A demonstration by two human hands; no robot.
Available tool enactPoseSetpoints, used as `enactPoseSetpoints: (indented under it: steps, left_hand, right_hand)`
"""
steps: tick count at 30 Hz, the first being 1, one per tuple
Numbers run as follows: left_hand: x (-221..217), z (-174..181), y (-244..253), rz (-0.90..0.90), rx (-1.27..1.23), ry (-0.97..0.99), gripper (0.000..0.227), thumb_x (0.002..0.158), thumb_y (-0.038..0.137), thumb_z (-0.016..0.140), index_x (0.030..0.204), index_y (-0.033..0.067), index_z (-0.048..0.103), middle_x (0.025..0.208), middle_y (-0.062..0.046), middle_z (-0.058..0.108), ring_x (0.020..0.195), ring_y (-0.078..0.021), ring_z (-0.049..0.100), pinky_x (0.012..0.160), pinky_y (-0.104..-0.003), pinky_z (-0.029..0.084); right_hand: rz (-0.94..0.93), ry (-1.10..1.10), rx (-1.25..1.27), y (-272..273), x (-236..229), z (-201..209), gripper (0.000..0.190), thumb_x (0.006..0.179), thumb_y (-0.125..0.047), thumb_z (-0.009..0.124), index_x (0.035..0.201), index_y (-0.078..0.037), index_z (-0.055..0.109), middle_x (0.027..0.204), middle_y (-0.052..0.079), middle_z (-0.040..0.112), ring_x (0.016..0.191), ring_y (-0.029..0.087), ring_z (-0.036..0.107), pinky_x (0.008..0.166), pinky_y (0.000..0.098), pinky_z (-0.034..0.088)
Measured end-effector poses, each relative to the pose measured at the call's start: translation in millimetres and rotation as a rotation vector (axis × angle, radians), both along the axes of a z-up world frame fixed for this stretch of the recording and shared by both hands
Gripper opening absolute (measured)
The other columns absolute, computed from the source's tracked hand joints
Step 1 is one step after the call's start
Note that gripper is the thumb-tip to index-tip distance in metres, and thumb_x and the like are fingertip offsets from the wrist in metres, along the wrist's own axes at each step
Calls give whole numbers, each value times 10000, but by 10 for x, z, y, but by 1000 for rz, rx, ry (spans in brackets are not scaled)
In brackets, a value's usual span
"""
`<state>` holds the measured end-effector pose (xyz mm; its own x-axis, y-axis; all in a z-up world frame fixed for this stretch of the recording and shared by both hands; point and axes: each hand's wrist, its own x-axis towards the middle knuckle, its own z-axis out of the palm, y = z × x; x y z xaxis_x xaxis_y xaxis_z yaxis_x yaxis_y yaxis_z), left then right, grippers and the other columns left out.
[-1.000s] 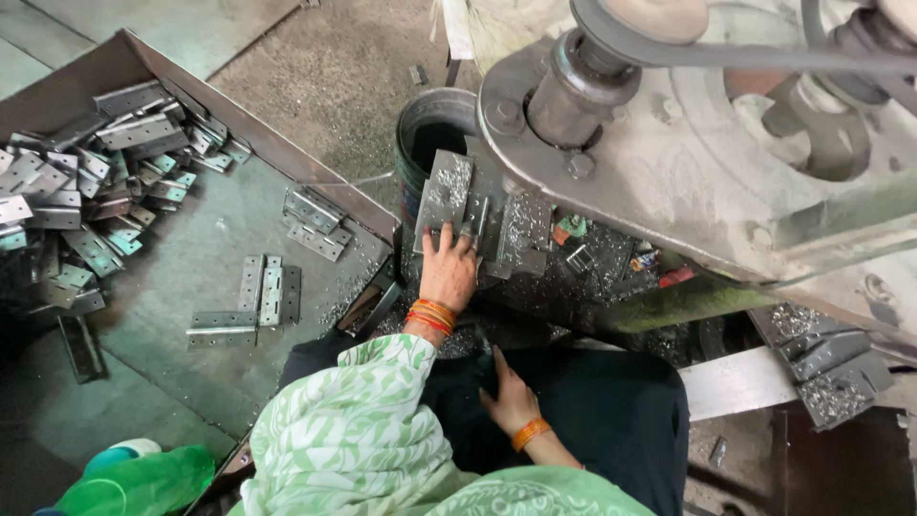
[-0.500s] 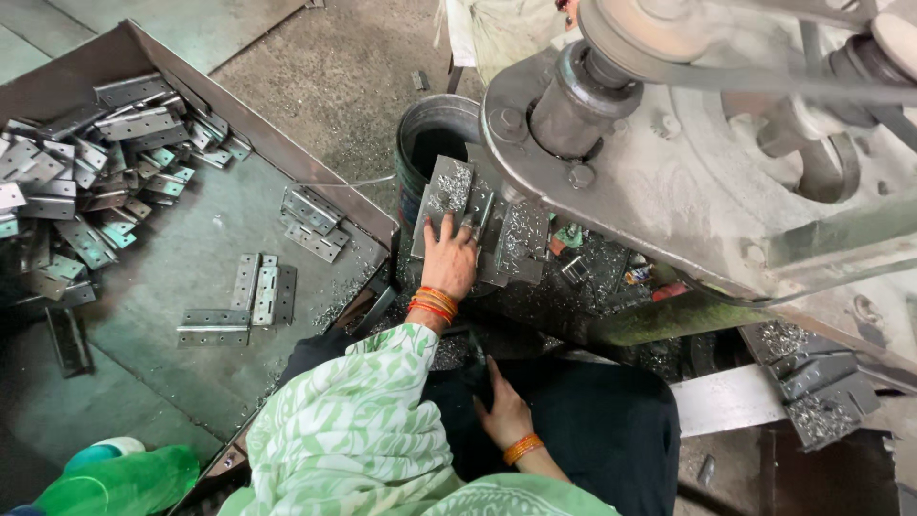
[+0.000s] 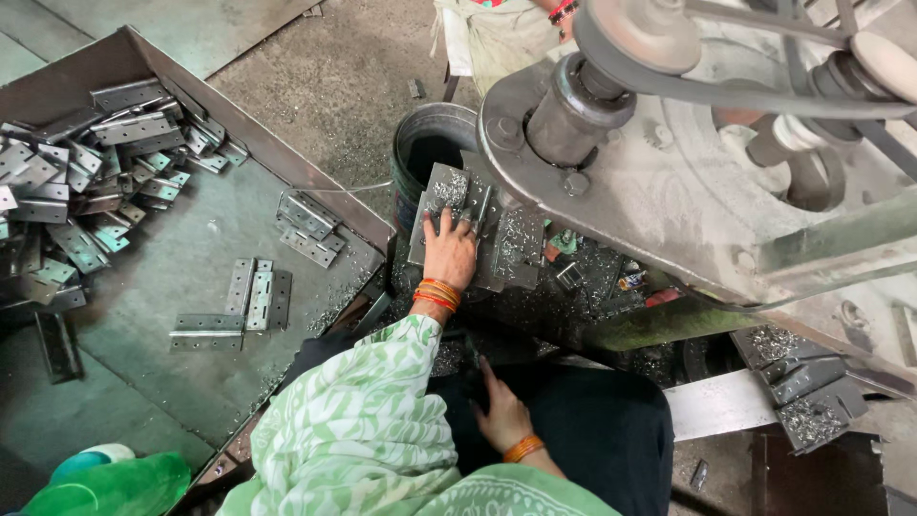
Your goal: The person operates a manual press machine to process small metal brackets. They pick up brackets from a pile, place them into the machine's die, and pull a lever to activate the press. After processing, the person removes the bracket and places it into a collection bin. The task is performed repeatedly in a continuous loop.
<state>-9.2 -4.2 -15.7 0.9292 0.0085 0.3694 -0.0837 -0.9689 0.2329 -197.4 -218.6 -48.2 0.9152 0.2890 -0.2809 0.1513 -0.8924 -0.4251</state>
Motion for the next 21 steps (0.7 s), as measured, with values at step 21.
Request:
enactPoseSetpoints:
  steps: [21]
  left_hand:
    - [-50, 22, -25, 4, 40, -36, 371, 937, 278, 552, 1227, 124, 726, 1436, -27, 586, 1455, -370, 332, 1144, -721, 221]
  right_hand:
    - [12, -133, 122, -48, -61, -400, 864, 817, -280, 756, 1557, -287, 309, 1282, 186, 657, 1089, 431, 660, 875, 509, 573]
